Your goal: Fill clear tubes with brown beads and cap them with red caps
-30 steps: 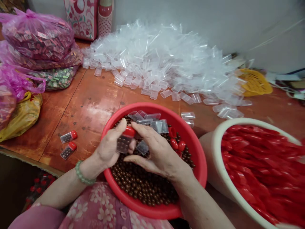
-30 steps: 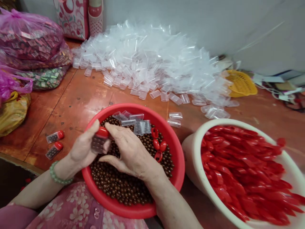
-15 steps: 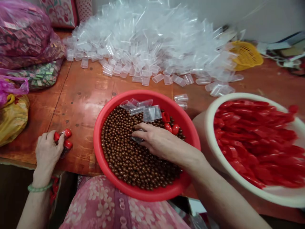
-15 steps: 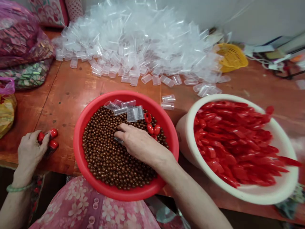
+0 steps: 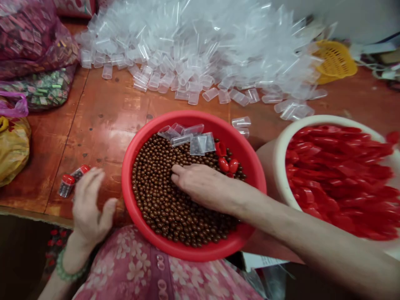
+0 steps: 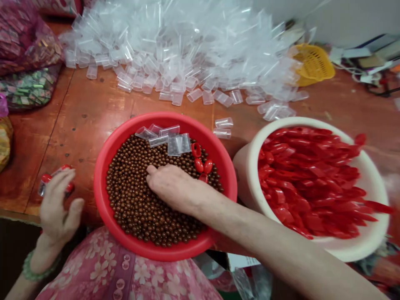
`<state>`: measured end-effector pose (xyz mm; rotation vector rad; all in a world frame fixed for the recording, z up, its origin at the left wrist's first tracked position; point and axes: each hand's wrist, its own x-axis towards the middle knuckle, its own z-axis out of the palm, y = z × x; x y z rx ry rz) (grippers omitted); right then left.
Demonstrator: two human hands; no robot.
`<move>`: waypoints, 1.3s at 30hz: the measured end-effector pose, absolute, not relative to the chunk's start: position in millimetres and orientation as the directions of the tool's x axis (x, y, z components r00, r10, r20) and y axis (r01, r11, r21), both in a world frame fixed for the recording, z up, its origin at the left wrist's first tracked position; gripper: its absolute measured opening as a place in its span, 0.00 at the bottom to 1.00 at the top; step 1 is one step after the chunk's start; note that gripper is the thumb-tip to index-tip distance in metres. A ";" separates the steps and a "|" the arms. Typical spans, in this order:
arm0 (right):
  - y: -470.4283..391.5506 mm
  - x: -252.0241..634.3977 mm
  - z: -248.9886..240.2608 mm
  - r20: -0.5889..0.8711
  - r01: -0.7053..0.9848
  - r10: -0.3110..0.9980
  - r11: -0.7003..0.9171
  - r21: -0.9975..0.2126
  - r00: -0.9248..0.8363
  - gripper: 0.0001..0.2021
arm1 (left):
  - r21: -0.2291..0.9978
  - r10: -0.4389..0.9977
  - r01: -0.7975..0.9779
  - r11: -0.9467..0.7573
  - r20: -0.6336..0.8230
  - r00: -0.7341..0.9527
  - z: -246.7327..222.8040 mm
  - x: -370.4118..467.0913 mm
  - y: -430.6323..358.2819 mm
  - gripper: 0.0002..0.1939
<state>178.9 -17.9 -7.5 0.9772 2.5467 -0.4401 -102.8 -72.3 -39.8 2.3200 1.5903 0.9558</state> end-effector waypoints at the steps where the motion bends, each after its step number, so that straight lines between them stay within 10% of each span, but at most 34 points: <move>1: -19.8 173.4 -9.0 -0.445 0.664 0.542 0.725 -0.181 -0.713 0.11 | 0.518 0.861 0.707 -0.482 0.430 0.273 -35.1 -86.3 -75.3 0.25; 16: -11.7 188.5 -32.3 -0.203 0.336 0.554 0.149 -0.930 -0.808 0.17 | 0.409 0.810 0.700 -0.585 0.239 0.536 -30.0 -28.4 -77.2 0.51; 28: -14.3 197.9 -3.0 0.003 0.116 0.679 0.129 -0.985 -0.735 0.19 | 0.935 0.804 0.334 -0.122 -0.105 0.586 -7.0 -17.9 -30.4 0.30; 31: -18.6 198.2 1.5 0.045 0.137 0.704 0.200 -0.970 -0.709 0.15 | 0.972 0.820 0.225 0.068 -0.183 0.542 -7.6 -10.0 -32.3 0.30; 39: -29.3 199.3 3.7 0.075 0.264 0.808 0.277 -0.924 -0.585 0.09 | 0.979 0.871 0.193 -0.063 -0.041 0.489 -7.2 -4.9 -38.3 0.18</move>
